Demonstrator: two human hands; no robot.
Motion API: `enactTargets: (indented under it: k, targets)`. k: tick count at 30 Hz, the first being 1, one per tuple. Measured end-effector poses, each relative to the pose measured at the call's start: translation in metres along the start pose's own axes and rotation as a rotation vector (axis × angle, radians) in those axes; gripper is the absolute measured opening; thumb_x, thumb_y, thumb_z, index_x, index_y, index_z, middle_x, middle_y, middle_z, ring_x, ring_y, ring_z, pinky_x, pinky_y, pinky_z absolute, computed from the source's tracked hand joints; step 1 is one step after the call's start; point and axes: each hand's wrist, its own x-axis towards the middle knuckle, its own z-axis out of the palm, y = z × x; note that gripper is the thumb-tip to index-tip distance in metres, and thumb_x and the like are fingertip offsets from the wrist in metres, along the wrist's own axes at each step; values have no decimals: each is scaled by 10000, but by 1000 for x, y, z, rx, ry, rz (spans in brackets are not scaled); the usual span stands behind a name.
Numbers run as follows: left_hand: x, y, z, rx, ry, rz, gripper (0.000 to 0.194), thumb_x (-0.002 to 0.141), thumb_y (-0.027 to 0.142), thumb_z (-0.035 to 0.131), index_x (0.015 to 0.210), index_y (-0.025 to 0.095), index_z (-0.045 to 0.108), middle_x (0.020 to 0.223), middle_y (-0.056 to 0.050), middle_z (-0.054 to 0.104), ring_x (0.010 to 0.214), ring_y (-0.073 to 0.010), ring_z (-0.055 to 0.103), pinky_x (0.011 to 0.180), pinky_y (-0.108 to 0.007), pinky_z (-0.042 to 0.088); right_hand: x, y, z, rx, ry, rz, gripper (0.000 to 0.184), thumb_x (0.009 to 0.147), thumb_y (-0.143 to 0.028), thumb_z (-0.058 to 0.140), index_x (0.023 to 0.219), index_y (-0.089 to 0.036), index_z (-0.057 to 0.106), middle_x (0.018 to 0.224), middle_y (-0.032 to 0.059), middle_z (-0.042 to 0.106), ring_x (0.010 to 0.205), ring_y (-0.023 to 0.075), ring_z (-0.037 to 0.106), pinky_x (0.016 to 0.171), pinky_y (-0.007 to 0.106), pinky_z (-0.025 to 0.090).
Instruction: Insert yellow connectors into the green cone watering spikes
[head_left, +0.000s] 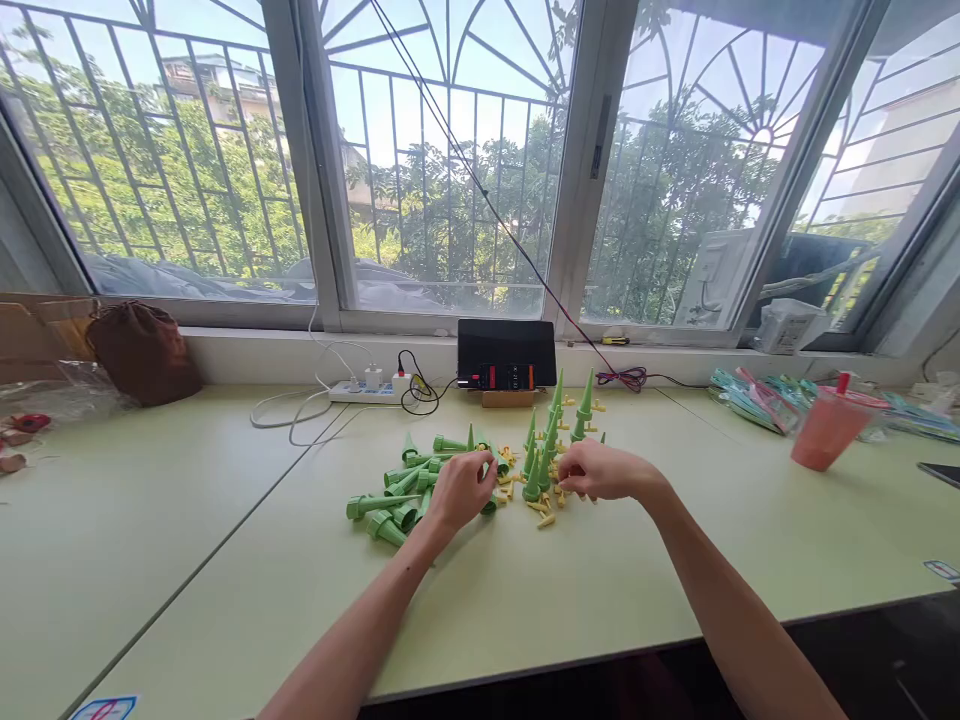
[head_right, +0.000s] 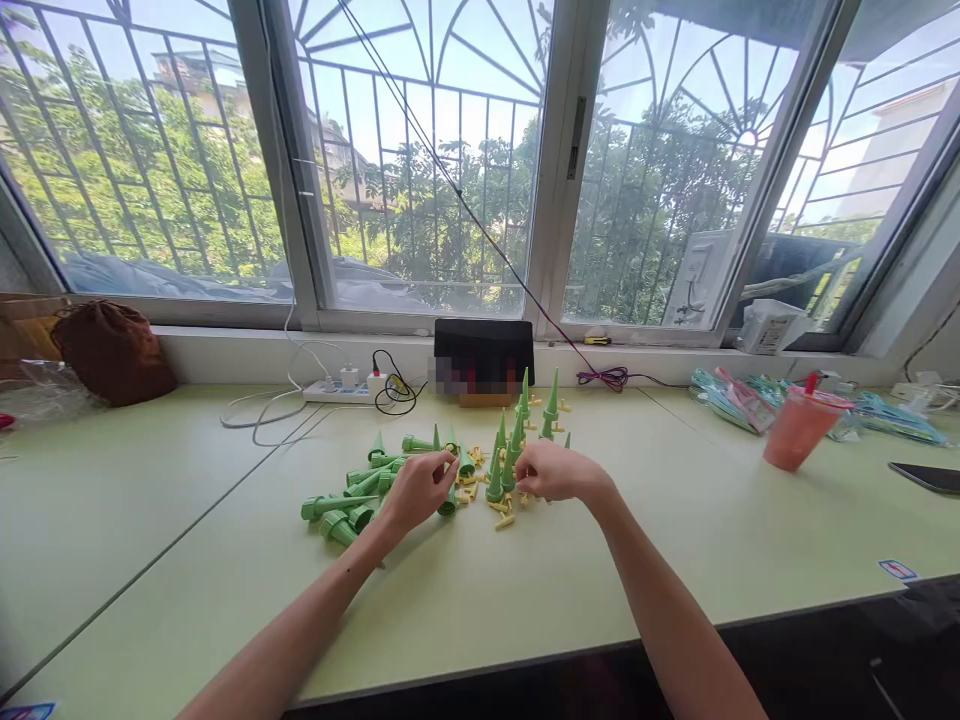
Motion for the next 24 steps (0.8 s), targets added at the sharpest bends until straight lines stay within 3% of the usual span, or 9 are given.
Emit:
enactTargets:
  k: [5,10,20,24]
  targets:
    - [0,-1,1,4,2,-4,331,903,322,409,705,168,625,580,-22,563,517,-126,458,554,-237,307,14,14,20,-99,11,88,228,664,-27,523,690,-167,701,584,-10,599,426,77,461,445,195,319]
    - [-1,0,3,3,-3,-9,326,899,320,414,720,170,641,585,-25,571,526,-130,476,567,-237,314,25,22,37,-196,81,96,225,589,22,579,654,-169,679,637,1,594,543,101,482,482,198,292]
    - [-1,3,1,9,-41,-18,330,896,315,407,713,173,642,585,-30,580,522,-131,478,551,-242,306,25,25,43,-288,49,173,197,573,25,571,558,-172,565,615,-5,557,505,103,429,477,230,265]
    - [-1,2,2,23,-53,-26,324,897,317,409,720,178,643,596,-33,590,535,-139,494,547,-240,299,19,17,40,-242,64,122,209,611,15,567,516,-166,523,582,-4,530,506,102,410,480,234,245]
